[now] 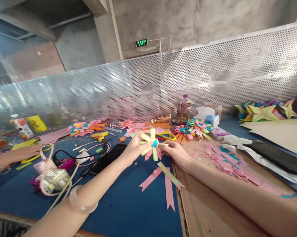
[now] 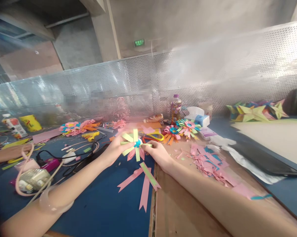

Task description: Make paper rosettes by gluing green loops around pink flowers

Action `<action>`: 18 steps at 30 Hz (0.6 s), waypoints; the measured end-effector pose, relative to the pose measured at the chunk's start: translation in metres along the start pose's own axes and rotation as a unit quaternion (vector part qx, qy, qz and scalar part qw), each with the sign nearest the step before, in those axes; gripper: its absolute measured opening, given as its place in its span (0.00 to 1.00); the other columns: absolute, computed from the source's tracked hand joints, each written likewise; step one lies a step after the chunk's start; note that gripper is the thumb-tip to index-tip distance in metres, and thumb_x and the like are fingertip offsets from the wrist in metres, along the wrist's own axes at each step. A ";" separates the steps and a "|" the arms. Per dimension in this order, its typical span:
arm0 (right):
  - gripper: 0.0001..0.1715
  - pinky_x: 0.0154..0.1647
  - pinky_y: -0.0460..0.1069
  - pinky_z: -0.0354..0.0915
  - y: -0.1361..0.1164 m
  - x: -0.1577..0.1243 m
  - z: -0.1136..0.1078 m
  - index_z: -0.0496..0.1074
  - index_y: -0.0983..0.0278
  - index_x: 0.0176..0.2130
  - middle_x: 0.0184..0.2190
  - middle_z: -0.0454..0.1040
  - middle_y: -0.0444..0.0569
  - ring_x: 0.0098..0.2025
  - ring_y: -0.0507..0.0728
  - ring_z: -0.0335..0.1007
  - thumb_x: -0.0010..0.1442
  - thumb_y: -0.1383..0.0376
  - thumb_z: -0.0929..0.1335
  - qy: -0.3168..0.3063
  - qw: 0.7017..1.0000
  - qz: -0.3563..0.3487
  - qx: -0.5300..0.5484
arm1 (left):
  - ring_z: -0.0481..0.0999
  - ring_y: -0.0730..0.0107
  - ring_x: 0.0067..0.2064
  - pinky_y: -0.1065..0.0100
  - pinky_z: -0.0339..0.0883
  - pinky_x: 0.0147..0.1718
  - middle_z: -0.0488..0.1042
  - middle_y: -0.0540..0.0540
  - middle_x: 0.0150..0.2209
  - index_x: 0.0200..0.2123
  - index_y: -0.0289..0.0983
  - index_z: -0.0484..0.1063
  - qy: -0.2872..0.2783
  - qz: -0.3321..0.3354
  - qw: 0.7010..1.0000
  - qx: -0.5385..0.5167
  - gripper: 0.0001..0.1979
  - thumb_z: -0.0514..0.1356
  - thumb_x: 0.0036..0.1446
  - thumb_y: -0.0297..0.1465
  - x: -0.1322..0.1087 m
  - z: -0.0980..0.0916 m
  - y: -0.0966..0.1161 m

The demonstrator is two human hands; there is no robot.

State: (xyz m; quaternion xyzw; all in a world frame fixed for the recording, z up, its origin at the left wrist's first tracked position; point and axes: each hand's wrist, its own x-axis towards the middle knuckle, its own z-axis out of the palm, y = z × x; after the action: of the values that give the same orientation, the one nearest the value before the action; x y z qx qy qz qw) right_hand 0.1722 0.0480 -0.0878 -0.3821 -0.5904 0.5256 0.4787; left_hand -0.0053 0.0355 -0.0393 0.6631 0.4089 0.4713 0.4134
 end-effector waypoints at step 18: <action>0.16 0.29 0.46 0.55 -0.003 -0.001 -0.002 0.72 0.64 0.32 0.26 0.71 0.43 0.28 0.51 0.61 0.46 0.56 0.72 -0.034 0.998 -0.005 0.057 | 0.77 0.64 0.33 0.68 0.67 0.30 0.76 0.45 0.36 0.51 0.38 0.63 -0.020 0.004 1.000 0.005 0.26 0.65 0.50 0.34 -0.003 0.003 0.004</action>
State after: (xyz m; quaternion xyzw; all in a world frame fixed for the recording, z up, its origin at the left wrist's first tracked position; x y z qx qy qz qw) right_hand 0.1748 0.0471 -0.0854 -0.3332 -0.5777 0.5687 0.4814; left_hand -0.0027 0.0306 -0.0372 0.6759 0.4000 0.4582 0.4162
